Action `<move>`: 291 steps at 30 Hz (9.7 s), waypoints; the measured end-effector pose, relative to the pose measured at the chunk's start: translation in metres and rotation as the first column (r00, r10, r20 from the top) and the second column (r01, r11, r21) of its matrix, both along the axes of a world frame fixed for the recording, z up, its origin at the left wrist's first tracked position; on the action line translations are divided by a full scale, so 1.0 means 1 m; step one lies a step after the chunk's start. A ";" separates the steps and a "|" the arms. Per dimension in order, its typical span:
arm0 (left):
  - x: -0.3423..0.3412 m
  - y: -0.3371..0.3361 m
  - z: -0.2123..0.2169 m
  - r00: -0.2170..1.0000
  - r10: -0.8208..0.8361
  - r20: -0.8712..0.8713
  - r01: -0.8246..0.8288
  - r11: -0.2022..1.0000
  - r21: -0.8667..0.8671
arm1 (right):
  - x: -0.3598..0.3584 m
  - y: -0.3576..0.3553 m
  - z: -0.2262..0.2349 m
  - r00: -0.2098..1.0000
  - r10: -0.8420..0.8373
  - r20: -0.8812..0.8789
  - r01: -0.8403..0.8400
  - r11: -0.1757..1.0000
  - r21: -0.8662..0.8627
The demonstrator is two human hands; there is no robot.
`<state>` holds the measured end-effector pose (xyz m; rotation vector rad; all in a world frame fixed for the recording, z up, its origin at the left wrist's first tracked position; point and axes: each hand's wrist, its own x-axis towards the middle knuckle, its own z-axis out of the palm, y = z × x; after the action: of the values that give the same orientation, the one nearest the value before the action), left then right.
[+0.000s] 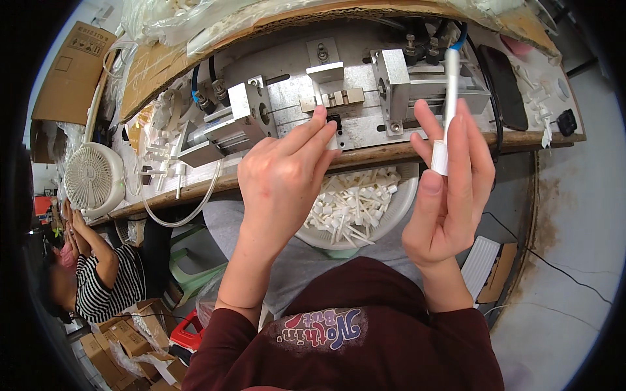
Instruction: Assembling plastic spray bottle pump components using a mechanical press and manual manipulation.
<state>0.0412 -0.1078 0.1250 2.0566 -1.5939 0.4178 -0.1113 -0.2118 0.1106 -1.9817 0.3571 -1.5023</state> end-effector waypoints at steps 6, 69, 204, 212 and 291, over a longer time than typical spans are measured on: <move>-0.001 0.000 0.001 1.000 0.015 -0.005 -0.015 1.000 0.005 | -0.005 0.006 0.000 0.997 0.027 -0.067 -0.024 0.999 0.046; -0.068 0.095 -0.116 0.750 -0.321 -0.578 0.422 0.906 0.044 | 0.205 -0.197 0.139 0.421 -0.321 -0.848 -0.351 0.805 -0.479; -0.006 0.014 -0.002 0.986 -0.068 -0.153 0.045 0.988 -0.149 | -0.004 0.009 0.006 0.886 0.375 0.274 -0.398 0.308 0.864; 0.003 0.003 0.002 0.997 -0.027 -0.071 0.027 1.000 0.001 | -0.006 0.007 0.008 0.884 0.429 0.188 -0.369 0.391 0.843; -0.002 -0.001 -0.001 0.995 0.016 -0.103 -0.018 1.000 -0.023 | -0.001 0.018 -0.010 0.880 0.401 0.255 -0.383 0.281 0.880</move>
<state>0.0396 -0.1084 0.1245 2.0409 -1.5046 0.3299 -0.1125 -0.1939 0.1007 -1.0070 0.5110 -0.6424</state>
